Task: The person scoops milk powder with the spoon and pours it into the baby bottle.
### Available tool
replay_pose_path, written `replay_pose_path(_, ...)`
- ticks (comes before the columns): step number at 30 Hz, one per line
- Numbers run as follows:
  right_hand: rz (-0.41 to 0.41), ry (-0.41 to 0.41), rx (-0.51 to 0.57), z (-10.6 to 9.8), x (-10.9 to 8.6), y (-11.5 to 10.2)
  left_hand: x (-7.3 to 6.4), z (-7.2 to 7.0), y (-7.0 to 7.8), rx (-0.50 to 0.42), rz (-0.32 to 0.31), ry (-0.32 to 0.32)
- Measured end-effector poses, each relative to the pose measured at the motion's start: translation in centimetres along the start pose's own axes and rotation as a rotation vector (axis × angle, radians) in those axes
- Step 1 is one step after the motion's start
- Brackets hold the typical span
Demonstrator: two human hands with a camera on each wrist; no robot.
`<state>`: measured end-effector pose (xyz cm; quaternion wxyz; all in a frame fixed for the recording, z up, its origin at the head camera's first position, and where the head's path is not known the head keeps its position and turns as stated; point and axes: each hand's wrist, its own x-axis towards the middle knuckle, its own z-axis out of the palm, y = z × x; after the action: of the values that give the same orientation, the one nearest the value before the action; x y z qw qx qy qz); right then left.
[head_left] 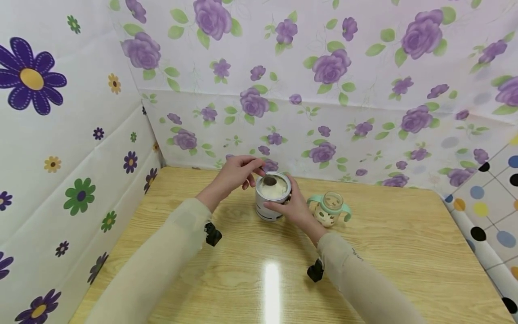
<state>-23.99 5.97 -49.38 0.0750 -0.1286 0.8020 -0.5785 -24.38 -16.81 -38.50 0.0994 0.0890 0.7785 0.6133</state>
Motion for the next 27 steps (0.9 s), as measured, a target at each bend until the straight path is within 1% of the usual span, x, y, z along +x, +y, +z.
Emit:
replay_pose_path(5,-0.014,-0.004,0.003,-0.2,0.0,0.0,0.6,0.0,0.4,0.214,0.117,-0.076)
replay_pose_path(7,-0.019,-0.007,0.004,-0.2,0.0,-0.1,0.9,-0.1,0.4,0.26,0.146,-0.102)
replay_pose_path(8,-0.021,-0.008,0.007,-0.2,0.0,-0.1,1.1,-0.2,0.4,0.274,0.151,-0.114)
replay_pose_path(13,-0.023,-0.014,0.016,-0.2,0.1,-0.1,1.4,-0.6,0.4,0.288,0.126,-0.144)
replay_pose_path(18,-0.013,-0.01,0.021,-0.2,0.2,0.3,1.6,-1.0,0.2,0.271,0.111,-0.16)
replay_pose_path(23,-0.003,-0.01,0.045,-0.2,0.2,0.4,1.9,-1.7,-0.4,0.289,0.118,-0.174)
replay_pose_path(25,0.01,-0.022,0.061,-0.3,-0.2,-0.6,2.0,-2.1,-0.5,0.311,0.129,-0.183)
replay_pose_path(27,0.028,-0.031,0.071,-0.4,-0.2,-0.7,2.1,-2.4,-0.5,0.335,0.138,-0.193)
